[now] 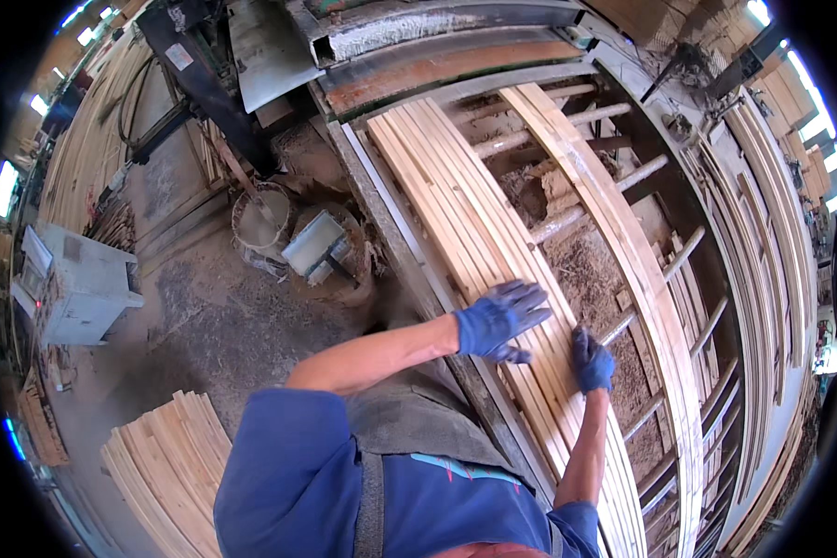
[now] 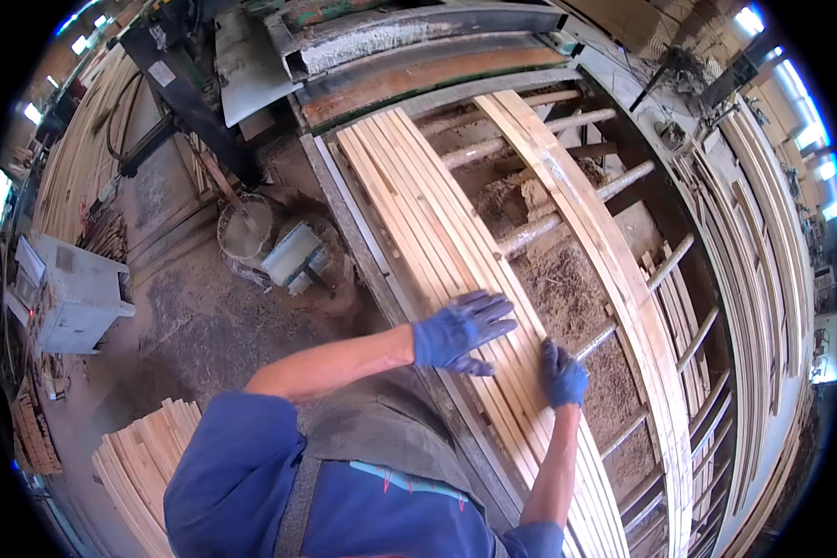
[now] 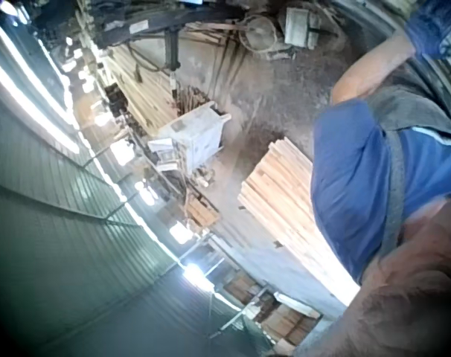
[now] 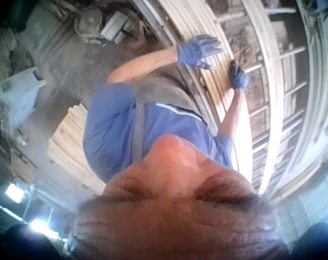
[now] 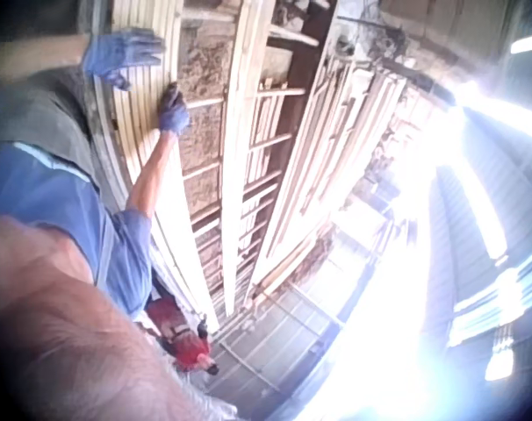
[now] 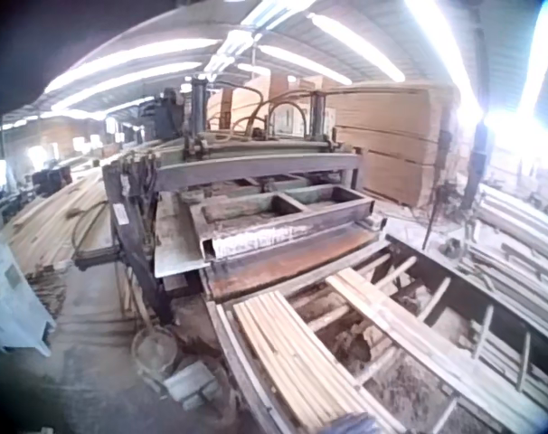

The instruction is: The person stacks wooden planks onto a metal rack and applies a white substance to them using a brush and a container. The person handles the planks one by one, arranging them on the rack and coating their surfaces.

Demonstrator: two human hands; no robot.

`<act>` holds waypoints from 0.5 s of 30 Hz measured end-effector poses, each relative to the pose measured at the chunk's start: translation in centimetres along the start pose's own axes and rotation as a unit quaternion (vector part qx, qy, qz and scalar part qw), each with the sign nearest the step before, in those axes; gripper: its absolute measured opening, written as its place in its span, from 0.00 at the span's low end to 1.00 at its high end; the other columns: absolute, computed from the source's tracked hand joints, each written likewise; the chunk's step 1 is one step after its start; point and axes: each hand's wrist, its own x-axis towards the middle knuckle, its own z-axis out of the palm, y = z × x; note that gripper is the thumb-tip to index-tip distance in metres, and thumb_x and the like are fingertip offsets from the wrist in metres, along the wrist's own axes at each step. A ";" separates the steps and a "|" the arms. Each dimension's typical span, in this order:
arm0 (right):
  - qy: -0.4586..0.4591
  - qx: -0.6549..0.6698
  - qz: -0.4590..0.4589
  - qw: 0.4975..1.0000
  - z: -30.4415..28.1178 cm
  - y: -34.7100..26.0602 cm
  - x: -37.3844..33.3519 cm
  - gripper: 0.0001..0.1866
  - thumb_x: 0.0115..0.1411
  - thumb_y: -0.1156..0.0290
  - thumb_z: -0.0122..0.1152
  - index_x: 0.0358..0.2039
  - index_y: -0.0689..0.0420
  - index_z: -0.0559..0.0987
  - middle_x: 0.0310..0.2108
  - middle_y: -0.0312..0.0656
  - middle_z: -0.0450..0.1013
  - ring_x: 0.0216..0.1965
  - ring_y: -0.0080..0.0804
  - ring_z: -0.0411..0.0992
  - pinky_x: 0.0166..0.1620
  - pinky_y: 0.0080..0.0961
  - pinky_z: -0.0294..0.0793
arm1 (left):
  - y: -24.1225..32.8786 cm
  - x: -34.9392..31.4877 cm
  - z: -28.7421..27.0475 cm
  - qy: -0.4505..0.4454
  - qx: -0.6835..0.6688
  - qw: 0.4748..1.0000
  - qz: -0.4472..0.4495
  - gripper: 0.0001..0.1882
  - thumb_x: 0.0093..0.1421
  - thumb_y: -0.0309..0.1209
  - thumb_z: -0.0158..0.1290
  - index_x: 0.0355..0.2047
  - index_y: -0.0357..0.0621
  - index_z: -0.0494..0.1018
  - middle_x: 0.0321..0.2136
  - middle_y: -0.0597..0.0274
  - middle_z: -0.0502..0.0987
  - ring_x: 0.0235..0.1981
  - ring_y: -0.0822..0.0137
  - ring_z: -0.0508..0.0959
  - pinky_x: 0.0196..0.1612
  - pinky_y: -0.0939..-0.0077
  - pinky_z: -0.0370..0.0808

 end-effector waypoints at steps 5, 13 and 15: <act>0.010 0.036 -0.022 0.999 0.9 0.9 -0.2 0.28 0.65 0.44 0.42 0.38 0.55 0.82 0.32 0.59 0.76 0.38 0.57 0.75 0.41 0.44 0.73 | 0.4 -2.3 0.4 0.020 -0.077 0.996 -0.037 0.44 0.54 0.57 0.52 0.65 0.44 0.57 0.65 0.45 0.56 0.67 0.48 0.55 0.69 0.55 0.47; 0.178 0.352 -0.032 0.918 1.8 -3.1 1.1 0.22 0.69 0.58 0.45 0.48 0.64 0.77 0.38 0.45 0.78 0.38 0.32 0.76 0.45 0.28 0.77 | -0.5 -5.2 -5.3 0.053 -0.387 0.916 -0.086 0.34 0.56 0.51 0.57 0.53 0.36 0.69 0.45 0.44 0.76 0.47 0.46 0.75 0.52 0.55 0.70; 0.209 0.282 -0.098 0.931 1.3 -10.4 0.0 0.17 0.70 0.65 0.47 0.49 0.64 0.76 0.40 0.45 0.77 0.40 0.30 0.75 0.47 0.28 0.76 | -0.8 -10.3 -8.0 -0.010 -0.451 0.891 -0.052 0.25 0.59 0.45 0.56 0.48 0.37 0.72 0.34 0.47 0.79 0.36 0.52 0.79 0.40 0.59 0.76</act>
